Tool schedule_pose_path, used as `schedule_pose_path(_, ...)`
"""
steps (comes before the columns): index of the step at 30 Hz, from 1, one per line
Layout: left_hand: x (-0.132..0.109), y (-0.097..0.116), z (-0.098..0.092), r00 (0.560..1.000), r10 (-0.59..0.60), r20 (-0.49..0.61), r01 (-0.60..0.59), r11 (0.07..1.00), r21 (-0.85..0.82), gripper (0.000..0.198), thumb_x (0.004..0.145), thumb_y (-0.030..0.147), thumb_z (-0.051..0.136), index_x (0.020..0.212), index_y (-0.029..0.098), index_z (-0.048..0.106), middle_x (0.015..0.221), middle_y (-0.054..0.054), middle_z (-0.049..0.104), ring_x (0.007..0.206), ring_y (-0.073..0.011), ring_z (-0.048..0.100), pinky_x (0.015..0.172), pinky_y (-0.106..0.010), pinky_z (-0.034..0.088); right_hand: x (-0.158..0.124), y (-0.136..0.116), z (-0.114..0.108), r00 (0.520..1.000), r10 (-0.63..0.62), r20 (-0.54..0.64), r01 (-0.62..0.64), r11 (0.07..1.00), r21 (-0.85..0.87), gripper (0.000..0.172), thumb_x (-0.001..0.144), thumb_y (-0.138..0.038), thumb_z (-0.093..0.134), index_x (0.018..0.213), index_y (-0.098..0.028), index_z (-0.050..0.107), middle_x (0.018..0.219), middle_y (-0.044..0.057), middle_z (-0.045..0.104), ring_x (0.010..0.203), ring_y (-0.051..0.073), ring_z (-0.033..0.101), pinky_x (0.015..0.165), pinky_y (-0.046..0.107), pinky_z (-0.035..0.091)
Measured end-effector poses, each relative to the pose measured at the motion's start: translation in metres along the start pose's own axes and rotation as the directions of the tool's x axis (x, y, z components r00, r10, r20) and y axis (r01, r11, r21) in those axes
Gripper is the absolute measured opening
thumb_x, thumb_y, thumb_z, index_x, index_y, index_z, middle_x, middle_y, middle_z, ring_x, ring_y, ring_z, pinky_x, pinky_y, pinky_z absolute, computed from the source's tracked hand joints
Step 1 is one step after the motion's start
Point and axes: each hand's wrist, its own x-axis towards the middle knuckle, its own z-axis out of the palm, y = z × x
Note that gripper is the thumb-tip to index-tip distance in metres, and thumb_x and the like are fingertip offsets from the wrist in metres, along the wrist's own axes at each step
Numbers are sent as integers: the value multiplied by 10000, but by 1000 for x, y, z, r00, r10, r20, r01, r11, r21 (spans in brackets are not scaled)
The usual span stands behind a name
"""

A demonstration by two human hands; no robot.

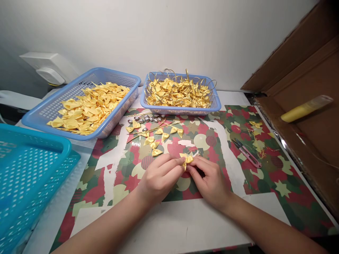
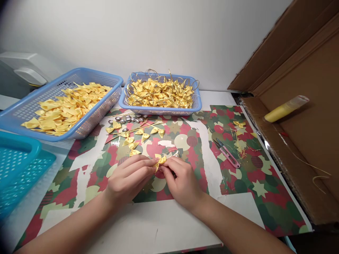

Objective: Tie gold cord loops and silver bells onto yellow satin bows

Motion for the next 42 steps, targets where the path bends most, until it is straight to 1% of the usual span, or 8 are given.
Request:
schedule_pose_path(4, 0, 0, -1, 999, -29, 17, 29, 999, -15, 163, 837, 34, 576, 748, 169, 556, 778, -62, 703, 645, -147, 589, 598, -284, 522, -1, 0, -1, 1000, -1, 1, 1, 1000, -1, 186, 902, -107, 471, 781, -198, 579, 717, 4, 592, 655, 132, 535, 588, 248, 426)
schedule_pose_path(13, 0, 0, 0, 1000, -28, 4, 28, 1000, 2, 160, 858, 54, 559, 746, 169, 565, 741, -46, 692, 637, -139, 592, 586, -272, 521, 0, 0, -1, 1000, 9, 9, -9, 1000, -3, 194, 905, -111, 463, 778, -201, 580, 707, 5, 596, 640, 134, 534, 574, 249, 426)
schedule_pose_path(17, 0, 0, 0, 1000, -18, 9, 18, 1000, -5, 168, 828, 21, 582, 726, 152, 561, 728, -60, 690, 633, -143, 579, 590, -280, 522, -1, 0, -1, 1000, 16, 17, -16, 1000, -2, 182, 909, -126, 465, 792, -200, 583, 708, 9, 597, 633, 135, 531, 573, 253, 424)
schedule_pose_path(20, 0, 0, -1, 999, -35, 26, 35, 999, 2, 165, 825, 12, 580, 741, 153, 566, 732, -60, 688, 639, -142, 576, 602, -278, 522, -2, 0, -1, 1000, 25, 14, -25, 1000, -5, 176, 914, -142, 466, 802, -200, 589, 705, 12, 605, 632, 140, 540, 574, 258, 424)
schedule_pose_path(25, 0, -1, 0, 999, -51, 3, 52, 999, -18, 171, 817, -2, 586, 767, 159, 562, 732, -47, 673, 652, -132, 563, 617, -258, 512, -1, -1, 0, 999, 32, 12, -32, 999, -4, 175, 913, -141, 470, 800, -194, 593, 712, 16, 611, 642, 140, 545, 582, 258, 422)
schedule_pose_path(33, 0, 0, -1, 999, -53, 9, 54, 999, -7, 167, 823, 4, 584, 779, 162, 557, 747, -54, 678, 652, -135, 567, 617, -267, 514, -1, -1, -1, 999, 38, 11, -38, 999, 17, 172, 905, -126, 485, 788, -187, 595, 719, 11, 624, 651, 133, 556, 593, 247, 426)
schedule_pose_path(39, -1, 1, -1, 999, -32, 36, 31, 999, 24, 165, 848, 16, 543, 776, 165, 554, 744, -51, 672, 657, -140, 571, 618, -273, 518, -1, -2, -1, 997, 78, 25, -79, 994, 71, 183, 901, -111, 496, 774, -184, 606, 719, 1, 651, 656, 119, 584, 607, 227, 439)
schedule_pose_path(42, 0, 4, -1, 999, -25, 44, 24, 999, 35, 171, 838, 6, 548, 758, 156, 553, 725, -56, 676, 639, -145, 565, 602, -278, 512, -1, -2, 0, 997, 78, 17, -79, 995, 59, 182, 893, -105, 505, 764, -182, 608, 716, 1, 650, 658, 119, 580, 604, 227, 434)
